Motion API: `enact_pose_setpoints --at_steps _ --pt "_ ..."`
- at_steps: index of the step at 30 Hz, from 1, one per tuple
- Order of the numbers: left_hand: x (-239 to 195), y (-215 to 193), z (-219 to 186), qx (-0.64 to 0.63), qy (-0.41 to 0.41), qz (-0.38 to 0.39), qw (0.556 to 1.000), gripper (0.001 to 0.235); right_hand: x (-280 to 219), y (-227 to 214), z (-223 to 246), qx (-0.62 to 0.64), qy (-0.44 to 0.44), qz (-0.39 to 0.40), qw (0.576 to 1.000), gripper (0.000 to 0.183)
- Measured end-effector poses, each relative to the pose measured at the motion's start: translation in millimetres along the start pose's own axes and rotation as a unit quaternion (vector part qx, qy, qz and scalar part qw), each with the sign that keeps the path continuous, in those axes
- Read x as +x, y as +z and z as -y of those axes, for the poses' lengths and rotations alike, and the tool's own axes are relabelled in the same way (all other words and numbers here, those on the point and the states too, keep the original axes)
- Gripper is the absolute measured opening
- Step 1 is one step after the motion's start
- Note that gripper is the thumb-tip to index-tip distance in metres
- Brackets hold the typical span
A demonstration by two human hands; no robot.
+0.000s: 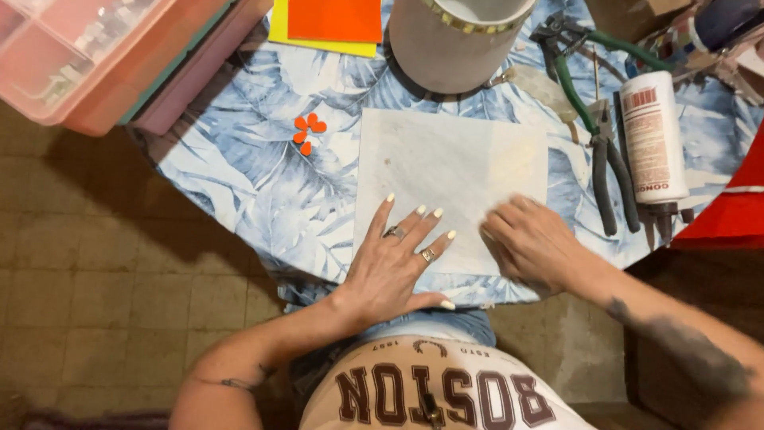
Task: Sanding the edges of small decorative tiles and applying adhesive to the back for a mosaic project.
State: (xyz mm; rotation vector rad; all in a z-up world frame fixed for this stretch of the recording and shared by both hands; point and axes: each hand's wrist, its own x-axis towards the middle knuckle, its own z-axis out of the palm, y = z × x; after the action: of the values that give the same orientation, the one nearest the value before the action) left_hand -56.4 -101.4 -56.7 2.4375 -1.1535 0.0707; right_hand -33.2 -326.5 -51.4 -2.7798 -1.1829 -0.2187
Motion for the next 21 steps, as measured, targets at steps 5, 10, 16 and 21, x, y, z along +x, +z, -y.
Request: enact_pose_setpoints --at_steps 5,10,16,21 --pt "0 -3 -1 -0.004 0.006 -0.006 1.000 0.070 33 15 -2 0.001 -0.001 -0.040 0.999 0.009" --pt "0 -2 -3 0.000 -0.002 -0.003 1.000 0.074 119 49 -25 -0.001 -0.050 -0.106 0.993 0.013" --pt "1 -1 1 0.005 0.001 -0.001 1.000 0.076 31 5 -9 0.023 -0.024 -0.017 0.999 0.011" --pt "1 -7 -2 0.014 0.006 0.008 1.000 0.076 -1 1 -2 -0.017 0.036 0.009 0.999 0.009"
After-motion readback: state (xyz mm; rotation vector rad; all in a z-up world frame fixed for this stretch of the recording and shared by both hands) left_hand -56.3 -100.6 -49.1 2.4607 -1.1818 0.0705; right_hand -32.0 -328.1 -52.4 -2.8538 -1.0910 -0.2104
